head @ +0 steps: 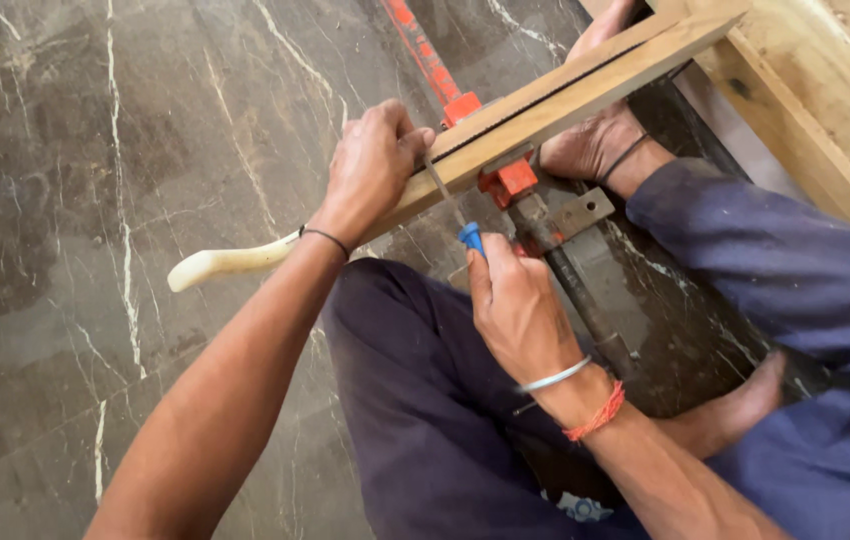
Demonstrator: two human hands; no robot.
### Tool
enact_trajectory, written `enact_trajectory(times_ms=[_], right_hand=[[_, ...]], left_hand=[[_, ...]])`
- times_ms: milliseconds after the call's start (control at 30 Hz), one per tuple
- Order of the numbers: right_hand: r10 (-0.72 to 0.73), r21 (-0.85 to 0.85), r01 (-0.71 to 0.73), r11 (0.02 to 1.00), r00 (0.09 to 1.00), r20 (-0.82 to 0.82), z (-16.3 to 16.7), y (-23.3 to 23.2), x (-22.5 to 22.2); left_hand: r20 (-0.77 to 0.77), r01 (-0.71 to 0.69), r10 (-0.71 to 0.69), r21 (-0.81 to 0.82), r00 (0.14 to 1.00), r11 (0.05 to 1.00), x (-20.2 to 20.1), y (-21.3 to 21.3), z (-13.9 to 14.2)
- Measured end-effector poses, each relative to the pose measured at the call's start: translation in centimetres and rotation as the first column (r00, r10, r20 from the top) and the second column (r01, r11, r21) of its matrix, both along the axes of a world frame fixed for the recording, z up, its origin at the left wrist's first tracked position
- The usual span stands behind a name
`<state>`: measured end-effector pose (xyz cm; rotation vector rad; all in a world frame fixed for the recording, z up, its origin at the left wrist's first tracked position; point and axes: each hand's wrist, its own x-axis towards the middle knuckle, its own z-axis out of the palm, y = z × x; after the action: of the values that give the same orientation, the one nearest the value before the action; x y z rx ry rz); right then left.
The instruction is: The person sits on the floor with a wooden frame bar held in a red F-clamp and files the wood edge using a blue-handled file, making repeated filing strokes while steadying the frame with the other hand.
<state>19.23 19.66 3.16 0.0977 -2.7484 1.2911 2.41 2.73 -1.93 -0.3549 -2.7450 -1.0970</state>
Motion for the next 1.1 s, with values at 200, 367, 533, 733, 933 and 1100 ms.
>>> enact_trajectory(times_ms=[200, 367, 533, 733, 933, 1100], right_hand=[[0.052, 0.026, -0.048, 0.999, 0.980, -0.193, -0.4, -2.3, -5.8], [0.031, 0.035, -0.028, 0.999, 0.996, -0.085, -0.9, -0.4, -2.6], [0.015, 0.048, -0.013, 0.999, 0.999, -0.041, -1.1, 0.5, -0.2], [0.049, 0.081, -0.034, 0.996, 0.982, -0.182, -1.2, -1.7, -6.2], [-0.006, 0.065, 0.005, 0.998, 1.000, 0.015, -0.6, 0.4, -0.2], [0.041, 0.072, -0.032, 0.997, 0.990, -0.136, -0.7, -0.8, -3.9]], left_hand=[[0.253, -0.130, 0.117, 0.033, 0.960, 0.991, -3.7, -0.2, 2.9], [0.206, -0.046, 0.036, 0.044, 0.978, 0.998, -1.5, -0.2, 2.9], [0.004, 0.003, -0.003, -0.036, 1.000, 0.999, 0.4, 0.1, 0.5], [0.375, -0.167, 0.119, 0.099, 0.920, 0.981, -3.9, -0.5, 3.4], [0.096, -0.038, 0.040, -0.015, 0.995, 0.999, 0.7, 0.5, 1.0], [0.133, -0.062, 0.061, 0.005, 0.989, 0.998, -2.1, -0.1, 1.4]])
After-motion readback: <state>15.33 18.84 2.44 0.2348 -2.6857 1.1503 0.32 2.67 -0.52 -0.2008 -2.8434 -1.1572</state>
